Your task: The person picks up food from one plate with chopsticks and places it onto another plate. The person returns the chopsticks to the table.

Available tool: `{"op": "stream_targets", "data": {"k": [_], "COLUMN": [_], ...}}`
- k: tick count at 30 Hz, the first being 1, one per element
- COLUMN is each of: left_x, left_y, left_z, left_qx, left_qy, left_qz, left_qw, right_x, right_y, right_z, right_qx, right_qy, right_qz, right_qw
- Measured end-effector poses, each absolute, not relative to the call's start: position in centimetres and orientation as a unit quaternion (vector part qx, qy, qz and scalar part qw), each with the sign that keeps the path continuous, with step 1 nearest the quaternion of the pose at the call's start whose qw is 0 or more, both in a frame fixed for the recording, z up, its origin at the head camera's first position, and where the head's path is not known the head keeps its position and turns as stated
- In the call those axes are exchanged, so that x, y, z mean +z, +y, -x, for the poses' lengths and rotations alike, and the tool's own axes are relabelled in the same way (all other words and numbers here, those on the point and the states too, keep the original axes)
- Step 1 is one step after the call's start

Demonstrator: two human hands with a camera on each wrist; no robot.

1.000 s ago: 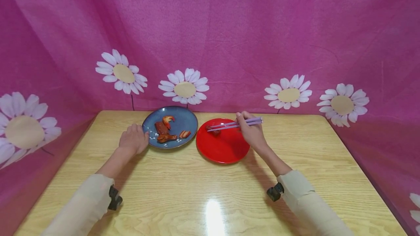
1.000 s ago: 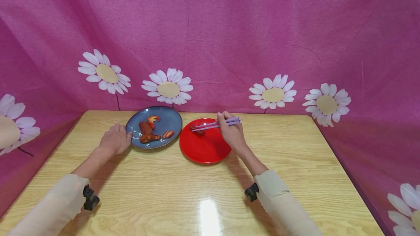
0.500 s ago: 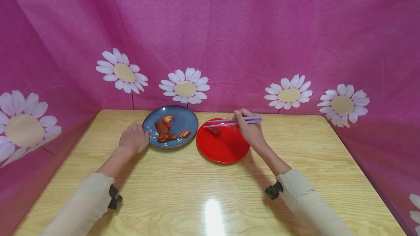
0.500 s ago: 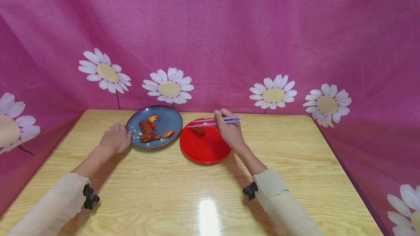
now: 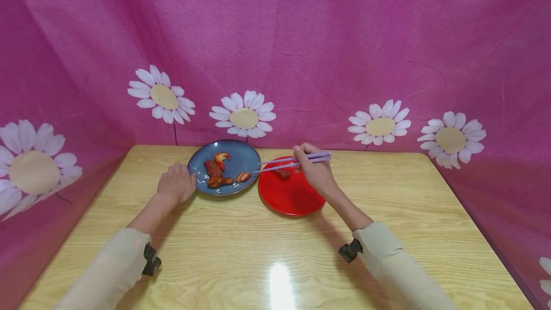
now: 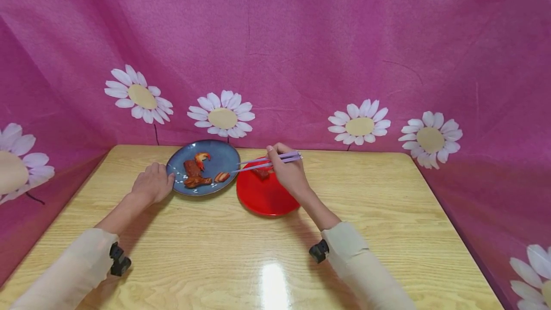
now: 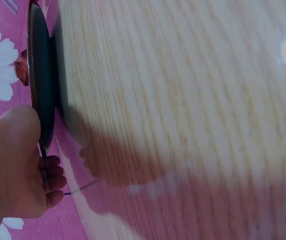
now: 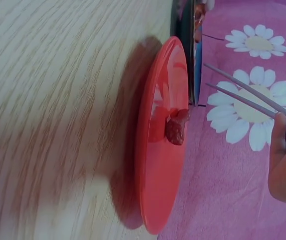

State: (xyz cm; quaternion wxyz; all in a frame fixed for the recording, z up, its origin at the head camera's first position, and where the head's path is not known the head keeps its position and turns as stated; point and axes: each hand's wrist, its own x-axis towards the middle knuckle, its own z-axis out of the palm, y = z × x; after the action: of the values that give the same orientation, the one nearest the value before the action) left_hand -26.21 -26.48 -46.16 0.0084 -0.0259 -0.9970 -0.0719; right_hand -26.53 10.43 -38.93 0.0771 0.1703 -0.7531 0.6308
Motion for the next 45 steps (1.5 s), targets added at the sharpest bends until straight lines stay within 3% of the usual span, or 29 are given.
{"op": "stream_targets", "data": {"k": [25,45], "left_x": [-45.8,-46.1], "left_y": [-26.3,-26.5], "left_z": [26.1,26.2], "left_qx": [-0.076,-0.080], "left_qy": [-0.997,-0.996], "left_qz": [0.022,0.026], "left_qw": [0.004,0.007], "right_x": [-39.1,-38.8], "right_y": [7.2,5.1], "right_z": [27.0,28.5], "right_qx": [0.596,0.564], "right_qy": [-0.781,-0.803], "right_qz": [-0.182,-0.187], "right_qw": [0.048,0.058]}}
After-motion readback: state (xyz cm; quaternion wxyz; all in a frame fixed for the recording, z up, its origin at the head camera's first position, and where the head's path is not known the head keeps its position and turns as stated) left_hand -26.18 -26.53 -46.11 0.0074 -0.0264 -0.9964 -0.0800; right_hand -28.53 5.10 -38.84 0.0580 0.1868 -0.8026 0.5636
